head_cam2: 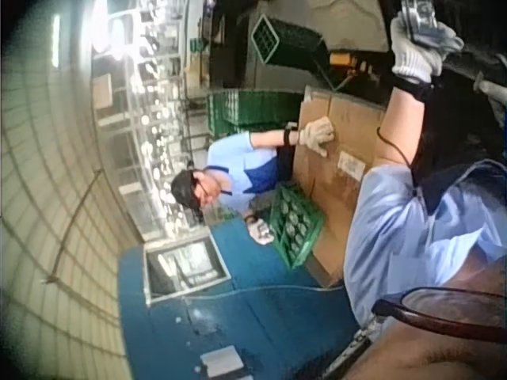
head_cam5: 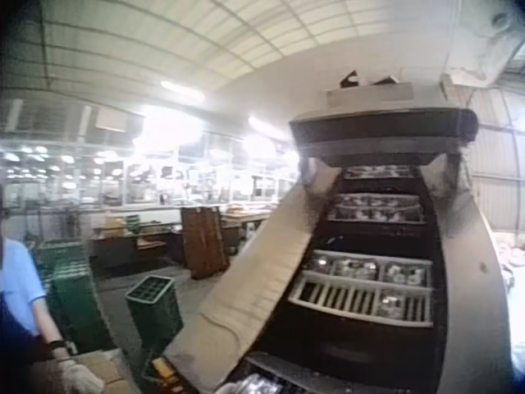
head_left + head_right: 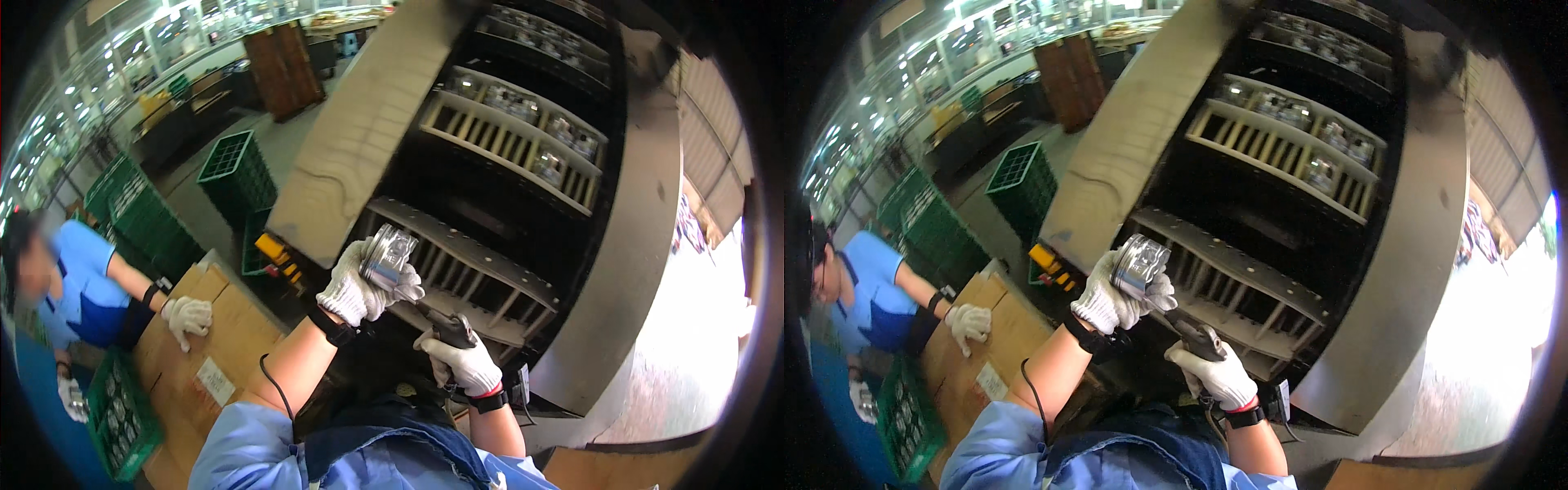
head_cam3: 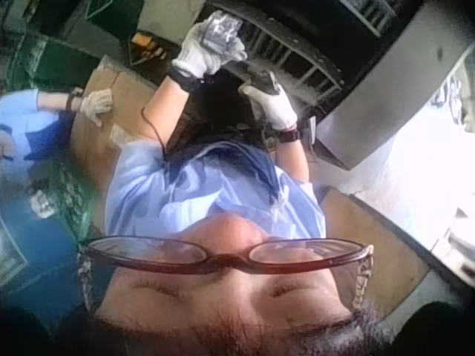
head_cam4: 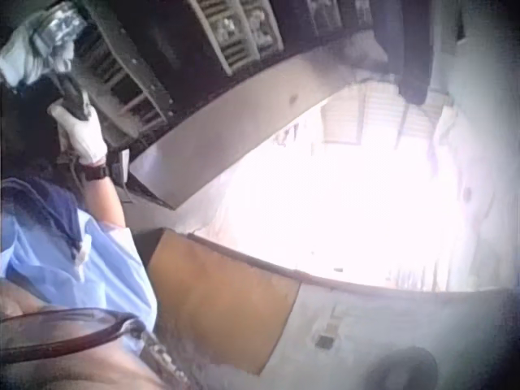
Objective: Cleaning metal piston-like parts using an air blow gun on a fabrication floor.
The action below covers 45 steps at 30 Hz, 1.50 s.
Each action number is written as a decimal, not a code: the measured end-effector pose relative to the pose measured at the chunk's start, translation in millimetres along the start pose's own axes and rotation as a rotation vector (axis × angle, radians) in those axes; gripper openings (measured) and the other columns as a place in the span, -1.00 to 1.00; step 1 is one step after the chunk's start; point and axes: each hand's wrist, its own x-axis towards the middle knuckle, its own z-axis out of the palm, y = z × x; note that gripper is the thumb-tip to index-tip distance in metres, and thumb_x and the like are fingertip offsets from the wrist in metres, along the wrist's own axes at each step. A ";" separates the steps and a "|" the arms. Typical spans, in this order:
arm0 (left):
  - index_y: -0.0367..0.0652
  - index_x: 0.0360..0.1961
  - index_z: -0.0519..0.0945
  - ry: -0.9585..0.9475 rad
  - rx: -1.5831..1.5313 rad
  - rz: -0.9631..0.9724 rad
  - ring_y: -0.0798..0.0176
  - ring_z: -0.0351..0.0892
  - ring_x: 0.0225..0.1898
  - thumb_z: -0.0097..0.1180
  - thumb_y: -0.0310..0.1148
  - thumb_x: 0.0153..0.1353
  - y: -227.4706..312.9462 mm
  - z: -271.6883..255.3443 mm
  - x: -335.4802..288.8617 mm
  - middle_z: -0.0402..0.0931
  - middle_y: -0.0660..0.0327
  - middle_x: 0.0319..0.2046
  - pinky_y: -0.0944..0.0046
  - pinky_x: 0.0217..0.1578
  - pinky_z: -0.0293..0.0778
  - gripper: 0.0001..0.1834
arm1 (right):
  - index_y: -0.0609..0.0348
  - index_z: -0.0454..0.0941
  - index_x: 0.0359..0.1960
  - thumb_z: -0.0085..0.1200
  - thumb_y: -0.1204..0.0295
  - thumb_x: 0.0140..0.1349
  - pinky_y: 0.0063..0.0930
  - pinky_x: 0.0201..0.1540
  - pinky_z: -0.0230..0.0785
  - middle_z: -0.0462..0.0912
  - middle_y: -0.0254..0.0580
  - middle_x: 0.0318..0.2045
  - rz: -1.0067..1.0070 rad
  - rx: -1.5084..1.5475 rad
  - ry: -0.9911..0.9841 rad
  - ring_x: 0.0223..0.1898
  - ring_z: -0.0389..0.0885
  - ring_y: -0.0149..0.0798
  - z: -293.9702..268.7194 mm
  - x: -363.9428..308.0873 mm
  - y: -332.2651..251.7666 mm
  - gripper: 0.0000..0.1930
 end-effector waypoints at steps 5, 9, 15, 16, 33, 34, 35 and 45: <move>-0.28 -0.12 0.57 0.045 0.217 0.449 -0.04 0.66 -0.26 -0.07 -0.21 0.36 31.2 -51.8 -62.3 0.62 0.04 -0.28 -0.17 -0.15 0.63 -0.66 | 0.34 0.61 -0.32 0.18 0.39 0.24 -0.55 -0.74 0.14 0.37 -0.37 -0.80 0.115 0.158 -0.088 -0.82 0.30 -0.44 10.3 4.3 13.5 -0.80; -0.18 0.16 0.43 0.380 0.751 0.911 0.34 0.61 -0.18 0.18 -0.38 0.28 52.2 -89.4 -128.6 0.56 0.21 -0.15 0.35 -0.12 0.58 -0.56 | 0.28 0.65 -0.30 0.29 0.39 0.15 -0.59 -0.68 0.17 0.47 -0.35 -0.71 0.084 -0.096 -0.141 -0.76 0.36 -0.46 48.6 9.8 12.3 -0.80; -0.12 0.21 0.36 0.376 0.514 1.032 0.17 0.61 -0.23 0.13 -0.63 0.19 65.4 -172.0 -200.1 0.54 0.12 -0.18 0.18 -0.34 0.62 -0.46 | -0.03 0.60 0.14 0.19 0.09 0.28 -0.58 -0.57 0.23 0.52 -0.45 -0.60 0.063 -0.509 -0.314 -0.62 0.38 -0.55 83.7 37.5 37.1 -0.55; -0.08 0.25 0.31 0.584 0.473 1.049 0.10 0.61 -0.30 0.08 -0.69 0.19 72.7 -185.3 -216.7 0.53 0.09 -0.22 0.11 -0.43 0.61 -0.41 | -0.04 0.57 0.19 0.18 0.10 0.28 -0.58 -0.57 0.24 0.52 -0.47 -0.60 0.113 -0.516 -0.425 -0.62 0.38 -0.55 85.1 37.9 30.3 -0.53; -0.32 -0.15 0.56 1.009 1.727 1.337 -0.10 0.47 0.01 0.33 -0.33 0.07 95.4 -84.6 -151.2 0.58 -0.01 -0.14 0.00 0.10 0.38 -0.63 | 0.12 0.59 -0.41 0.22 0.30 0.23 -0.52 -0.70 0.22 0.46 -0.38 -0.74 -0.236 -0.127 1.046 -0.76 0.40 -0.47 -127.9 -76.9 -90.7 -0.82; -0.30 -0.10 0.56 0.792 2.000 1.381 -0.15 0.46 0.03 0.36 -0.29 0.05 81.1 -36.8 -119.9 0.56 -0.05 -0.10 -0.03 0.13 0.36 -0.57 | 0.12 0.58 -0.42 0.22 0.32 0.22 -0.51 -0.71 0.23 0.48 -0.37 -0.73 -0.229 -0.110 1.011 -0.77 0.40 -0.46 -139.3 -78.4 -78.7 -0.83; -0.29 -0.05 0.57 0.522 2.254 1.405 -0.21 0.45 0.05 0.39 -0.24 0.03 62.6 16.0 -81.8 0.55 -0.09 -0.06 -0.05 0.16 0.35 -0.50 | 0.14 0.59 -0.43 0.21 0.36 0.22 -0.51 -0.71 0.22 0.49 -0.35 -0.72 -0.237 -0.179 1.044 -0.77 0.40 -0.44 -157.3 -80.6 -59.5 -0.86; -0.28 0.07 0.57 0.150 2.592 0.713 -0.18 0.34 0.27 0.05 0.27 0.19 -75.4 242.0 215.7 0.52 -0.18 0.09 -0.01 0.25 0.32 -0.23 | 0.22 0.63 -0.39 0.23 0.43 0.15 -0.52 -0.70 0.26 0.52 -0.28 -0.69 -0.164 0.105 0.843 -0.77 0.41 -0.41 -163.8 -94.8 -61.8 -0.89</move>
